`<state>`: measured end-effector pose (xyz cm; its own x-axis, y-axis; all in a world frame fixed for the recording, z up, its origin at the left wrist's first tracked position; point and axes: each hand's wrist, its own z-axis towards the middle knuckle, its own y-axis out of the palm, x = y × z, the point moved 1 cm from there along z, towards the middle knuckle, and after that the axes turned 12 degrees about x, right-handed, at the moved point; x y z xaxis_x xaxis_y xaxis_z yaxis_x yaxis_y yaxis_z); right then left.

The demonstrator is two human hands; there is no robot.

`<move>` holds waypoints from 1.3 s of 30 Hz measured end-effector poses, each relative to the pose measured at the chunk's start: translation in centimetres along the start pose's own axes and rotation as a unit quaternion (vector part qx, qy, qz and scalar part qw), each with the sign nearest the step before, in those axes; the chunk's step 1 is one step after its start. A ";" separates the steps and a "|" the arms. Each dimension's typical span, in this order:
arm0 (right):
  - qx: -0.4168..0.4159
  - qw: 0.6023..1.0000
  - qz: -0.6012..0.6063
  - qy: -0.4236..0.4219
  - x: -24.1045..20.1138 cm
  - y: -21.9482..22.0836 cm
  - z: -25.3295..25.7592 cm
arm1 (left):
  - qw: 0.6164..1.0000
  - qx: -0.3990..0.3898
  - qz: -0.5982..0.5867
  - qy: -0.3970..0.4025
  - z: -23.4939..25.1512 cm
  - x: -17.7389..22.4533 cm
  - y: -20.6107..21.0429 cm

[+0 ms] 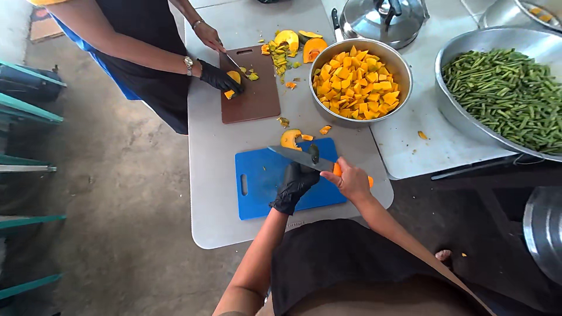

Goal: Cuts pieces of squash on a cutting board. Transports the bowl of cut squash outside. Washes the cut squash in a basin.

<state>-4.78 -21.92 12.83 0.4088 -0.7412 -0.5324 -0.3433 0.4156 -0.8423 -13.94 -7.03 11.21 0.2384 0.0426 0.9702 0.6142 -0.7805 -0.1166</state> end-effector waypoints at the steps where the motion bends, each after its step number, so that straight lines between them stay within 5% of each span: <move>1: -0.020 1.000 -0.003 0.015 0.2 0.2 0.2 | 1.000 0.002 0.008 -0.011 0.0 -0.3 0.0; 10: -0.078 0.981 -0.022 0.179 5.4 1.2 1.8 | 0.995 0.025 0.094 -0.038 -1.1 -2.4 -1.6; 15: -0.122 0.991 -0.003 0.052 0.1 1.4 -0.1 | 0.960 -0.007 0.276 -0.042 0.3 -4.0 -0.7; 19: -0.122 0.992 -0.022 -0.014 -0.8 2.4 -1.0 | 0.960 0.009 0.278 0.003 -0.1 -4.1 -0.7; 23: -0.103 0.994 -0.036 -0.007 -0.4 2.8 -0.9 | 0.951 0.017 0.309 -0.005 -0.6 -3.6 -0.9; 29: -0.075 0.984 -0.038 0.158 5.3 1.5 1.5 | 0.960 0.013 0.278 -0.008 -2.2 -1.8 -0.5; 39: -0.082 0.997 -0.003 0.006 0.0 0.9 -1.5 | 0.922 -0.010 0.386 -0.010 -1.7 -1.1 0.1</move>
<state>-6.32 -22.36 12.21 0.4015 -0.7505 -0.5250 -0.4747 0.3197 -0.8200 -15.42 -8.20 10.48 0.6126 -0.5194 0.5957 0.2424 -0.5939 -0.7671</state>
